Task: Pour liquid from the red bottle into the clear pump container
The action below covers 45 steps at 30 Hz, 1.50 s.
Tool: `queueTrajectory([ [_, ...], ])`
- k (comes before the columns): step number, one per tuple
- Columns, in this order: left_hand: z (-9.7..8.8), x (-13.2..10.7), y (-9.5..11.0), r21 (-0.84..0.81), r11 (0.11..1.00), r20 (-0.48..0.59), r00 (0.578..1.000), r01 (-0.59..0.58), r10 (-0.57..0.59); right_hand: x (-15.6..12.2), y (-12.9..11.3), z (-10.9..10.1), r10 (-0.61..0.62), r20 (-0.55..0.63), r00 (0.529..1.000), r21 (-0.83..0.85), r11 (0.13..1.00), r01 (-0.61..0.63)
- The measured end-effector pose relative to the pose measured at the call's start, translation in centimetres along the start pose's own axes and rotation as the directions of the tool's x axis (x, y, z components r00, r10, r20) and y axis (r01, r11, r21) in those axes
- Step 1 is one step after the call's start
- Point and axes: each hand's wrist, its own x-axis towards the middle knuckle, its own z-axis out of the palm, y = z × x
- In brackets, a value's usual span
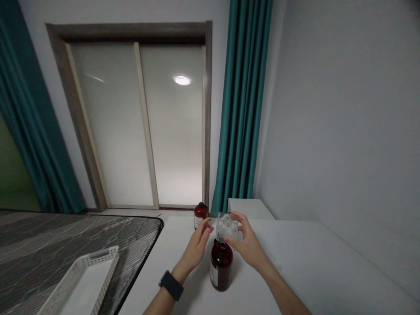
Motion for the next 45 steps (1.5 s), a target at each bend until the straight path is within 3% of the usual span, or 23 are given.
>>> queueTrajectory([
  [5, -0.4, 2.4, 0.3, -0.032, 0.995, 0.156, 0.984, 0.092, -0.086, 1.2, -0.1, -0.1, 0.006, 0.068, 0.998, -0.004, 1.0, -0.006],
  [13, 0.2, 4.9, 0.6, -0.148, 0.981, 0.245, 0.966, 0.125, -0.086, 2.6, 0.8, -0.1, 0.034, 0.133, 0.99, 0.015, 0.999, -0.036],
  [18, -0.1, 5.5, 1.4, -0.259, 0.944, 0.301, 0.946, 0.203, -0.121, 3.1, 1.6, -0.1, -0.006, 0.158, 0.987, 0.016, 1.0, 0.004],
  [22, -1.1, 5.8, 1.3, -0.22, 0.949, 0.318, 0.936, 0.225, -0.149, 3.2, 1.9, -1.2, -0.047, 0.291, 0.956, 0.075, 0.997, 0.026],
  [24, -1.7, 5.8, 1.1, -0.196, 0.954, 0.322, 0.934, 0.227, -0.156, 3.3, 2.2, -1.8, -0.04, 0.364, 0.93, 0.136, 0.991, -0.01],
  [28, -2.3, 5.7, 1.0, -0.223, 0.95, 0.356, 0.926, 0.216, -0.127, 3.4, 2.6, -2.4, 0.068, 0.376, 0.924, 0.175, 0.974, -0.143],
  [33, -2.6, 5.5, 1.5, -0.247, 0.949, 0.44, 0.895, 0.196, -0.07, 3.5, 1.5, -2.1, 0.067, 0.444, 0.894, 0.143, 0.979, -0.144],
  [38, -3.3, 5.3, 2.8, -0.135, 0.975, 0.57, 0.819, 0.176, -0.069, 3.1, 0.7, -2.4, 0.075, 0.498, 0.864, 0.105, 0.984, -0.146],
  [41, -3.6, 5.2, 3.8, -0.009, 0.99, 0.567, 0.816, 0.142, -0.112, 3.0, 0.6, -2.6, 0.068, 0.516, 0.854, 0.088, 0.987, -0.132],
  [45, -3.6, 5.1, 4.5, 0.035, 0.995, 0.568, 0.818, 0.091, -0.095, 3.0, 0.5, -2.8, 0.05, 0.511, 0.858, 0.056, 0.994, -0.091],
])
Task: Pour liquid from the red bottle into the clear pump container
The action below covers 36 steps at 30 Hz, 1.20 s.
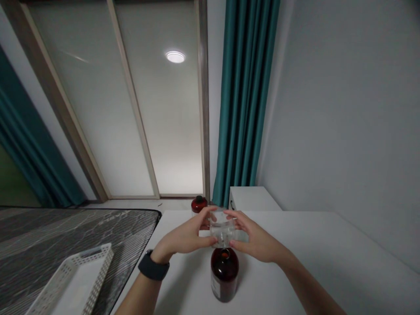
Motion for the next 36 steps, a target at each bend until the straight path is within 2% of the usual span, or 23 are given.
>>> queueTrajectory([
  [10, 0.2, 0.0, 0.1, 0.147, 0.985, -0.008, 0.996, -0.091, 0.093, -0.3, -0.6, -0.3, -0.056, 0.002, 0.998, -0.142, 0.988, 0.056],
  [26, 0.2, -0.3, 1.5, 0.341, 0.931, -0.018, 0.989, -0.129, 0.144, -0.5, -1.7, -0.4, -0.1, 0.026, 0.995, -0.317, 0.943, 0.103],
  [36, 0.4, -0.6, 2.0, 0.405, 0.903, -0.03, 0.985, -0.143, 0.169, -0.7, -2.4, -0.5, -0.139, 0.026, 0.99, -0.351, 0.926, 0.14],
])
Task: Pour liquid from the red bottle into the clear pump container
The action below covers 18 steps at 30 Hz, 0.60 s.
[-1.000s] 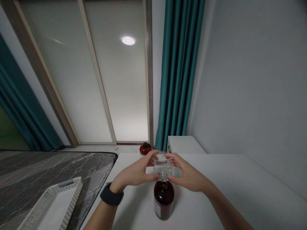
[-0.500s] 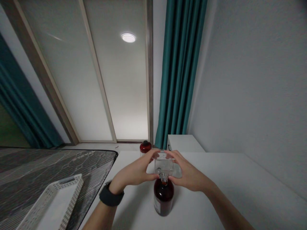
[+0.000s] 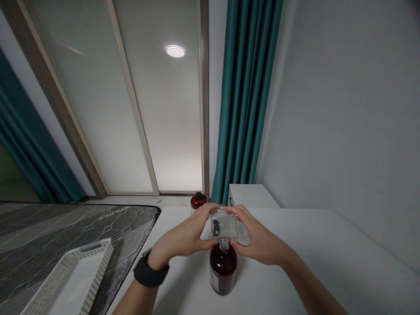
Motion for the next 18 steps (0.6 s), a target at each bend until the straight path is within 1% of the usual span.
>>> queueTrajectory([
  [6, -0.05, -0.02, 0.28, 0.011, 1.0, 0.002, 1.0, -0.022, 0.022, 0.05, -0.42, -0.3, -0.003, 0.006, 1.0, -0.005, 1.0, 0.003],
  [10, -0.09, -0.05, 0.4, 0.023, 0.999, -0.011, 0.999, -0.044, 0.044, -0.02, -0.59, -0.31, -0.027, 0.002, 1.0, -0.008, 1.0, 0.027],
  [18, -0.06, -0.09, 0.31, 0.035, 0.999, -0.009, 1.0, -0.025, 0.025, -0.04, -0.51, -0.36, -0.043, 0.0, 0.999, -0.004, 0.999, 0.043],
])
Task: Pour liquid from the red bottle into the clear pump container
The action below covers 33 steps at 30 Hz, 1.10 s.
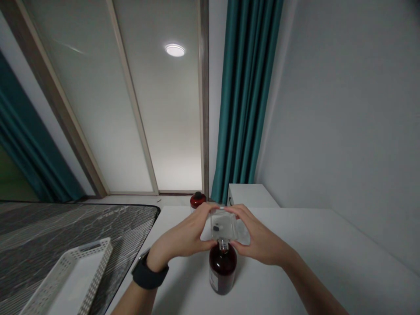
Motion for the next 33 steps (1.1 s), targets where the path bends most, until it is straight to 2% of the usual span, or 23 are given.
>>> queueTrajectory([
  [17, -0.28, -0.06, 0.16, 0.037, 0.997, -0.026, 0.998, -0.062, 0.063, -0.06, -0.41, -0.13, 0.006, -0.01, 1.0, -0.024, 1.0, -0.006],
  [33, -0.43, 0.03, 0.81, 0.04, 0.999, -0.029, 0.999, -0.019, 0.02, -0.11, -0.49, -0.15, -0.005, -0.021, 1.0, -0.049, 0.999, 0.004],
])
